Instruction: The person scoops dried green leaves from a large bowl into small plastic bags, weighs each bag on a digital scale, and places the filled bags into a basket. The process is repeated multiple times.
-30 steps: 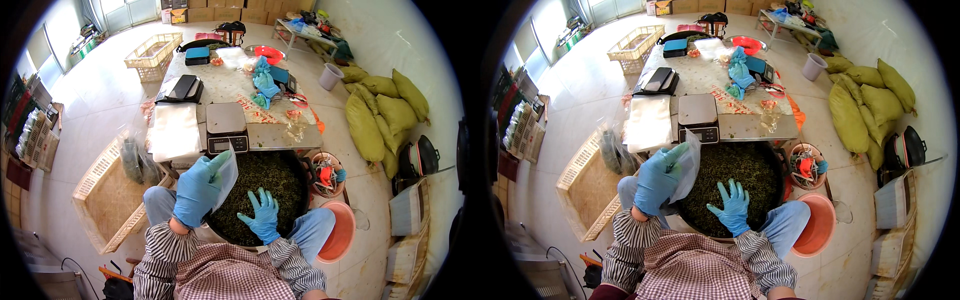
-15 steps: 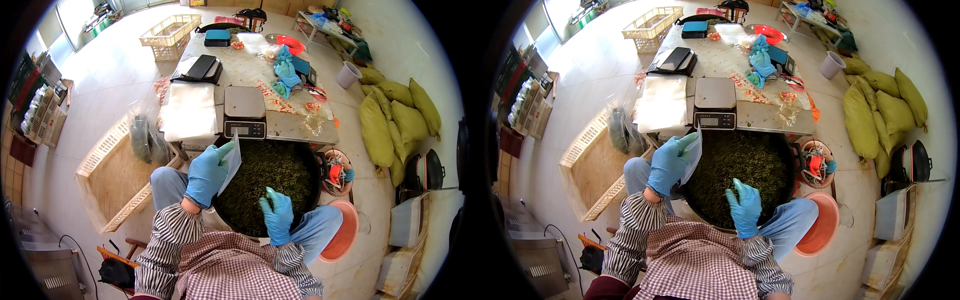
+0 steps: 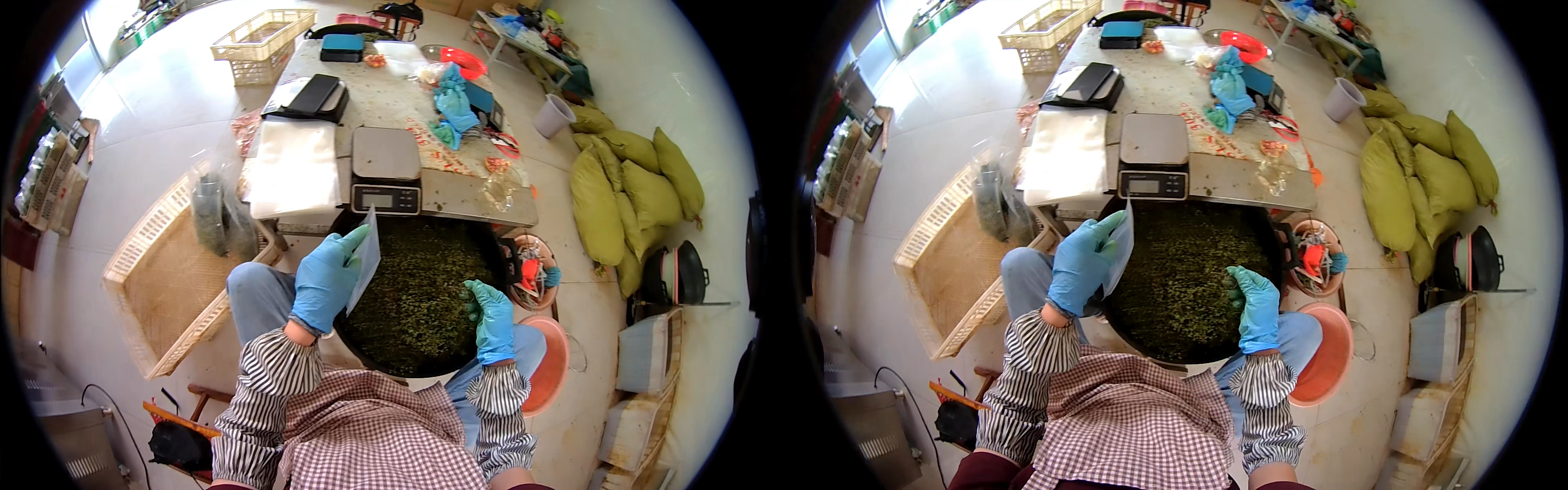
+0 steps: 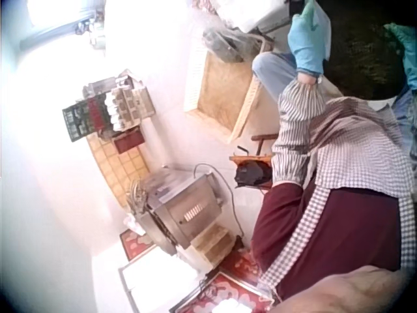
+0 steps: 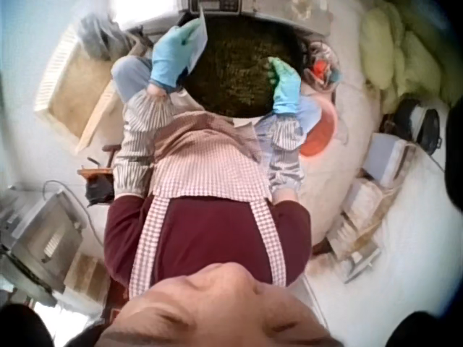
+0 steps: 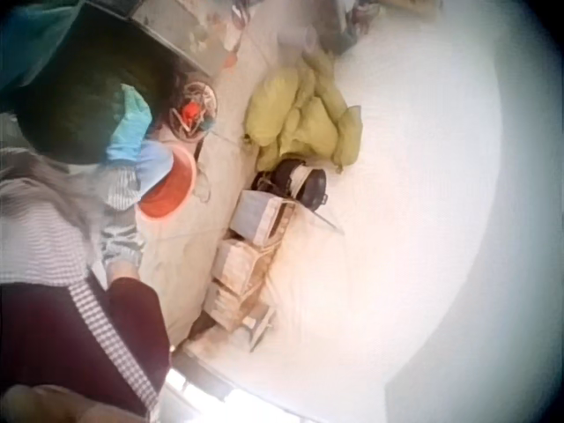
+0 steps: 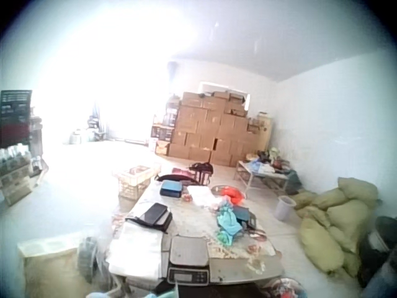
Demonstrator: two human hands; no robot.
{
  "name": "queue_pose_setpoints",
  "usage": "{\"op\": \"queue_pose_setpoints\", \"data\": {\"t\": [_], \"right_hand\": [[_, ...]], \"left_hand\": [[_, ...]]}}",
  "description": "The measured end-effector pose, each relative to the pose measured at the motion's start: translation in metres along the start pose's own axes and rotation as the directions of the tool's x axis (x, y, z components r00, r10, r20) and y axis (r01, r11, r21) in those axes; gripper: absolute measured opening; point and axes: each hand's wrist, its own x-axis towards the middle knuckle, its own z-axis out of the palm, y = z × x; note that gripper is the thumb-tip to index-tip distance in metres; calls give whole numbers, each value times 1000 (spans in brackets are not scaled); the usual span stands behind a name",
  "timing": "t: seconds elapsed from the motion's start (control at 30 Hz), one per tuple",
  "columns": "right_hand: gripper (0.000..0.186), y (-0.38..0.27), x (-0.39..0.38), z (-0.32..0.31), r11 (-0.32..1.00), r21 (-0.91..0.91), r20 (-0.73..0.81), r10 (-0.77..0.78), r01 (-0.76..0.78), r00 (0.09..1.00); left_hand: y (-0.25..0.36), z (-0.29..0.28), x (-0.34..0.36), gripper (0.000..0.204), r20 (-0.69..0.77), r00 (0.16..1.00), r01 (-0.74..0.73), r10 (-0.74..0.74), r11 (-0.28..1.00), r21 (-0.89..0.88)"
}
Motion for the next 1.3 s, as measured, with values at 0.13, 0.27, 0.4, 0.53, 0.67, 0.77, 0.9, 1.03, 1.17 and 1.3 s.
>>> {"op": "queue_pose_setpoints", "data": {"t": [0.13, 0.27, 0.4, 0.53, 0.67, 0.77, 0.9, 1.03, 1.17, 1.3], "right_hand": [[23, -11, 7, -43, 999, 25, -105, 31, -28, 994], [22, -29, 20, -86, 994, -99, -208, -66, 46, 976], [22, -31, 51, -150, 926, -352, -291, -248, 137, 924], [31, -2, 94, -251, 773, -631, -278, -309, 69, 910], [59, -11, 75, -184, 198, -974, -168, -327, -106, 930], [69, 3, 20, -104, 628, -735, 28, -350, 256, 936], [110, 65, -38, -24, 375, -839, 225, -419, 394, 880], [123, 150, -58, 19, 437, -861, 2, -512, 262, 859], [117, 135, -27, 58, 386, -895, -33, -554, 222, 832], [95, 98, 1, 90, 207, -955, 81, -506, 212, 859]], "left_hand": [[-1, 10, -1, 50, -23, 999, -29, 28, 997, -75], [1, 11, -7, 43, -51, 999, -19, 15, 996, -90], [2, 6, -8, 42, -102, 995, -3, 0, 1000, -30], [-3, 9, -1, 37, -142, 989, -40, 32, 998, -53], [-21, 3, -6, 38, -170, 985, 18, -33, 996, -85], [-21, -2, -6, 36, -153, 987, 29, -46, 993, -112], [-19, -2, -8, 40, -107, 987, 107, -124, 982, -154], [-24, 5, -7, 39, -126, 987, 65, -103, 961, -270], [-27, 2, -10, 35, -117, 986, 92, -121, 970, -227], [-27, 9, -10, 37, -134, 987, 59, -87, 977, -204]]}}
